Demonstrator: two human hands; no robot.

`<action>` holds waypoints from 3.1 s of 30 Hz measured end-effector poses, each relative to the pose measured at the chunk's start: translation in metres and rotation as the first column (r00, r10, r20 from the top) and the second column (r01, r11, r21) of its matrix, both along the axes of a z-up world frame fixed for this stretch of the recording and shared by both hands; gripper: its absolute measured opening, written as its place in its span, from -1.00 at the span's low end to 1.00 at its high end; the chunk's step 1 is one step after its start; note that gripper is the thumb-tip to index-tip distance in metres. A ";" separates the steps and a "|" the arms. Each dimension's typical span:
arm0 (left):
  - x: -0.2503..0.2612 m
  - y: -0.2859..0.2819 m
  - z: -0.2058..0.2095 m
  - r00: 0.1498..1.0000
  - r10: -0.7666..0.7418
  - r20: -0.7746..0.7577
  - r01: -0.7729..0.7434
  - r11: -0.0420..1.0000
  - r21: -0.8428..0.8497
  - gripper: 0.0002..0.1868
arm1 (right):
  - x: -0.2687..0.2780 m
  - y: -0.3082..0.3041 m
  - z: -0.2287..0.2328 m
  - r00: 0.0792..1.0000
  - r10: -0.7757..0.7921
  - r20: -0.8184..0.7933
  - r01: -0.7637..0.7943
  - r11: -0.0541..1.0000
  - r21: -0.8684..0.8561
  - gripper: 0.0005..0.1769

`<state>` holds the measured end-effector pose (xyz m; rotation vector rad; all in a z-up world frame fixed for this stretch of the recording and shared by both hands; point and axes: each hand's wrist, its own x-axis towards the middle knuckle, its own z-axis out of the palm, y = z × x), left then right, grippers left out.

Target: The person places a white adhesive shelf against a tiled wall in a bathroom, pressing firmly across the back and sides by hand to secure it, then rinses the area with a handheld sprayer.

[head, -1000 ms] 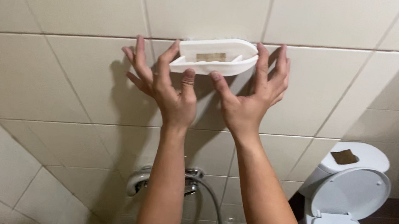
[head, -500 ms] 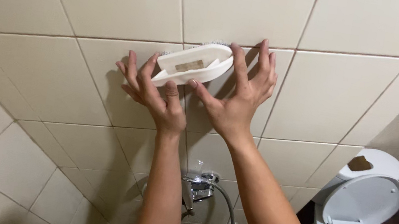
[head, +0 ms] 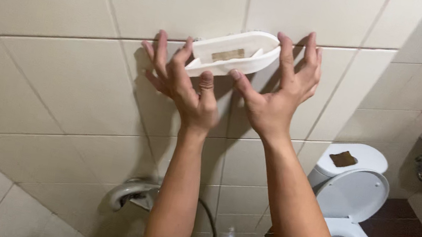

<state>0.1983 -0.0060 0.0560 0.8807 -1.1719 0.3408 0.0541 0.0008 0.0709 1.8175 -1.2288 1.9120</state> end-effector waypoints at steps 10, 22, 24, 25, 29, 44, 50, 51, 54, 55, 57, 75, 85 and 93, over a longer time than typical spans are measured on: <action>-0.122 -0.014 0.007 0.996 -0.052 0.067 0.047 0.996 0.072 -0.25 | -0.122 -0.015 -0.005 0.997 -0.009 0.079 0.002 0.997 0.079 -0.03; -0.227 -0.021 -0.019 0.979 -0.104 0.177 0.071 0.980 0.183 -0.42 | -0.236 -0.020 -0.050 0.969 -0.046 0.241 -0.017 0.967 0.253 -0.10; -0.237 -0.019 -0.028 0.975 -0.101 0.199 0.060 0.977 0.203 -0.44 | -0.245 -0.020 -0.068 0.955 -0.019 0.295 -0.065 0.960 0.271 -0.13; -0.240 -0.018 -0.033 0.973 -0.097 0.209 0.052 0.976 0.212 -0.46 | -0.248 -0.021 -0.078 0.947 -0.004 0.322 -0.091 0.956 0.278 -0.14; -0.243 -0.006 -0.054 0.971 -0.124 0.206 0.064 0.959 0.277 -0.45 | -0.250 -0.023 -0.116 0.940 0.012 0.342 -0.117 0.950 0.289 -0.14; -0.176 0.020 -0.127 0.993 -0.021 0.116 -0.031 0.904 0.426 -0.37 | -0.175 0.008 -0.172 0.953 0.007 0.301 -0.106 0.944 0.313 -0.03; -0.124 0.035 -0.145 0.998 0.012 0.066 -0.040 0.895 0.444 -0.34 | -0.121 0.024 -0.180 0.966 0.014 0.257 -0.100 0.941 0.324 0.00; -0.115 0.036 -0.147 0.998 0.016 0.056 -0.040 0.893 0.449 -0.35 | -0.112 0.026 -0.181 0.969 0.008 0.247 -0.094 0.935 0.341 0.00; -0.084 0.041 -0.154 0.997 0.066 0.037 -0.075 0.889 0.451 -0.34 | -0.077 0.030 -0.183 0.960 0.059 0.275 -0.151 0.933 0.328 0.03; -0.073 0.044 -0.157 0.995 0.089 0.033 -0.095 0.888 0.451 -0.33 | -0.064 0.032 -0.184 0.952 0.089 0.293 -0.183 0.932 0.313 0.04; -0.050 0.049 -0.161 0.996 0.092 0.013 -0.088 0.889 0.449 -0.33 | -0.040 0.036 -0.186 0.953 0.106 0.284 -0.199 0.924 0.325 0.03; 0.109 0.087 -0.211 0.962 0.267 0.058 -0.239 0.723 0.648 -0.29 | 0.120 0.062 -0.209 0.980 0.167 0.109 -0.196 0.910 0.366 0.09; 0.103 0.097 -0.227 0.963 0.264 0.045 -0.227 0.713 0.663 -0.54 | 0.117 0.065 -0.214 0.982 0.174 0.076 -0.190 0.887 0.420 0.18; 0.054 0.083 -0.226 0.988 0.155 -0.008 -0.123 0.816 0.565 -0.46 | 0.066 0.061 -0.205 0.980 0.136 0.143 -0.180 0.912 0.370 0.16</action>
